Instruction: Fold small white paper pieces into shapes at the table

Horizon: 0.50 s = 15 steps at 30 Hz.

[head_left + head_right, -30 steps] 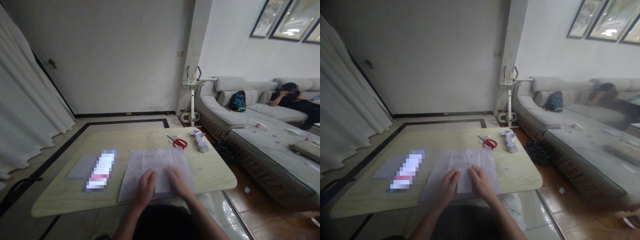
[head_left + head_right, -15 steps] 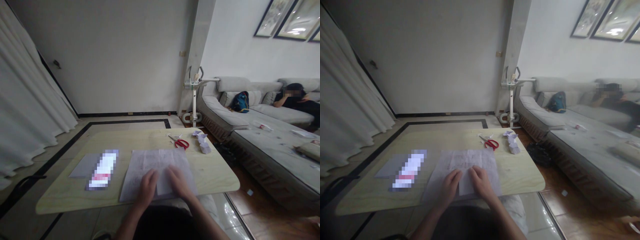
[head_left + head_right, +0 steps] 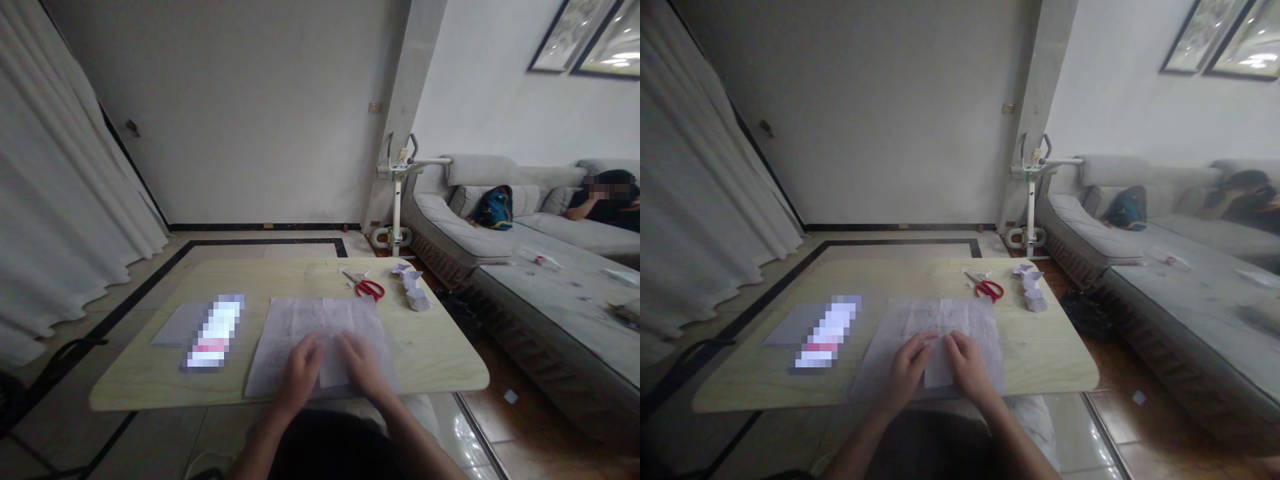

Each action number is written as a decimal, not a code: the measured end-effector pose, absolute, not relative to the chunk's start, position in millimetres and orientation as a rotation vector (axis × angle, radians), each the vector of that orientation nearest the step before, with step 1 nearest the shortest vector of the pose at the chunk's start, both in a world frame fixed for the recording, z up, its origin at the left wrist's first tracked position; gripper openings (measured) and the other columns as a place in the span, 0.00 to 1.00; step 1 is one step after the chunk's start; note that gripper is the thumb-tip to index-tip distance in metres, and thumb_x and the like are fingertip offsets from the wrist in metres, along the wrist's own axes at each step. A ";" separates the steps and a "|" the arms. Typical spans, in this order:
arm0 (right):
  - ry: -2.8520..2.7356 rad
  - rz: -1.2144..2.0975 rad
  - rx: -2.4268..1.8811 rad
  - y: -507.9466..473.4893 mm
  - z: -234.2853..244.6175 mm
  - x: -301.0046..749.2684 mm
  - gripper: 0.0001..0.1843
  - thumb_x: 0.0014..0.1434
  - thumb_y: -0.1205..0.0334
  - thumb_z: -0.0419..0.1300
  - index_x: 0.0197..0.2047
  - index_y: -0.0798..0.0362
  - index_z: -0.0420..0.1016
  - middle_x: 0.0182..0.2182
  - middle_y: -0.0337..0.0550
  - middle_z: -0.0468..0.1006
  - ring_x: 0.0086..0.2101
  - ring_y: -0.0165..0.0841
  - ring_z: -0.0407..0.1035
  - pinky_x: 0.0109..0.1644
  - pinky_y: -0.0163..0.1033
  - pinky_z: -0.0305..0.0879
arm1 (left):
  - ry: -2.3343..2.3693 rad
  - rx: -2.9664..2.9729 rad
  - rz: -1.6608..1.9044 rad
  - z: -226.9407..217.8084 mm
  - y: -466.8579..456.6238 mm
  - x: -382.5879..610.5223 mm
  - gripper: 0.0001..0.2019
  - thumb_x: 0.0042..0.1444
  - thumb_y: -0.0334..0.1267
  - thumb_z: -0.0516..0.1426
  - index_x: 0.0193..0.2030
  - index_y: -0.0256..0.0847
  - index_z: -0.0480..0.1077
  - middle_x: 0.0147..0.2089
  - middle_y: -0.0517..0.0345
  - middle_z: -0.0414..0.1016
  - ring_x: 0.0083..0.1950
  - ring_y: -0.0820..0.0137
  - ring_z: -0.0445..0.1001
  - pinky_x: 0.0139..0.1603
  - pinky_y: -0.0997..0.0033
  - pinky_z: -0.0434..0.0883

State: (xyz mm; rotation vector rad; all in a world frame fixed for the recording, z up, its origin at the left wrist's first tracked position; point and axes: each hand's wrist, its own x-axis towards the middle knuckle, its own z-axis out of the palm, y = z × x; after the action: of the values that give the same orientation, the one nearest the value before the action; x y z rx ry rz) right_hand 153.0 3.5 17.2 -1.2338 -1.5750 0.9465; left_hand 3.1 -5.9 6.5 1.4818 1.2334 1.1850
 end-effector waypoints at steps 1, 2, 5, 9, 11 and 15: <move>-1.593 0.939 -1.228 3.9 16.5 153.8 0.18 0.62 0.53 0.48 0.22 0.51 0.58 0.21 0.36 0.63 0.26 0.31 0.59 0.29 0.35 0.56 | 1.234 1.476 1.188 6.9 -5.4 2.9 0.13 0.58 0.40 0.53 0.47 0.39 0.73 0.42 0.51 0.77 0.43 0.63 0.74 0.43 0.68 0.69; -1.614 0.931 -1.224 4.3 15.8 154.4 0.18 0.62 0.54 0.48 0.23 0.51 0.59 0.21 0.36 0.64 0.26 0.31 0.60 0.30 0.35 0.56 | 1.234 1.468 1.192 7.4 -5.1 2.8 0.14 0.58 0.40 0.53 0.47 0.38 0.73 0.41 0.51 0.78 0.43 0.63 0.74 0.43 0.68 0.69; -1.665 0.902 -1.221 4.9 13.4 155.3 0.17 0.63 0.54 0.48 0.24 0.52 0.62 0.23 0.38 0.67 0.28 0.32 0.62 0.31 0.35 0.57 | 1.240 1.444 1.212 9.6 -5.2 2.4 0.15 0.58 0.41 0.54 0.48 0.38 0.73 0.36 0.54 0.77 0.41 0.63 0.75 0.41 0.69 0.70; -1.667 0.848 -1.232 4.9 13.4 153.9 0.18 0.63 0.55 0.47 0.23 0.51 0.60 0.21 0.37 0.66 0.26 0.31 0.61 0.30 0.35 0.56 | 1.246 1.415 1.207 11.9 -6.6 3.1 0.15 0.56 0.43 0.57 0.47 0.38 0.72 0.32 0.57 0.76 0.36 0.64 0.74 0.36 0.71 0.69; -1.656 0.850 -1.245 4.7 15.2 153.2 0.18 0.63 0.55 0.47 0.22 0.51 0.58 0.21 0.36 0.65 0.25 0.31 0.60 0.30 0.35 0.55 | 1.239 1.387 1.191 11.7 -7.0 3.8 0.13 0.56 0.44 0.56 0.43 0.38 0.72 0.30 0.58 0.74 0.33 0.66 0.73 0.34 0.72 0.69; -1.601 0.856 -1.264 4.0 16.6 153.4 0.18 0.63 0.54 0.48 0.23 0.51 0.59 0.22 0.36 0.65 0.26 0.31 0.60 0.29 0.34 0.56 | 1.272 1.374 1.221 9.0 -6.6 4.3 0.11 0.56 0.46 0.56 0.34 0.39 0.69 0.27 0.61 0.70 0.29 0.69 0.70 0.30 0.74 0.66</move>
State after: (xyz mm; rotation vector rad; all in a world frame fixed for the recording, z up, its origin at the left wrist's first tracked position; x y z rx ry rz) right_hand 153.4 4.0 16.6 -1.2643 -1.6014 0.8565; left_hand 4.3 -6.6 9.0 1.3738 1.2716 1.2214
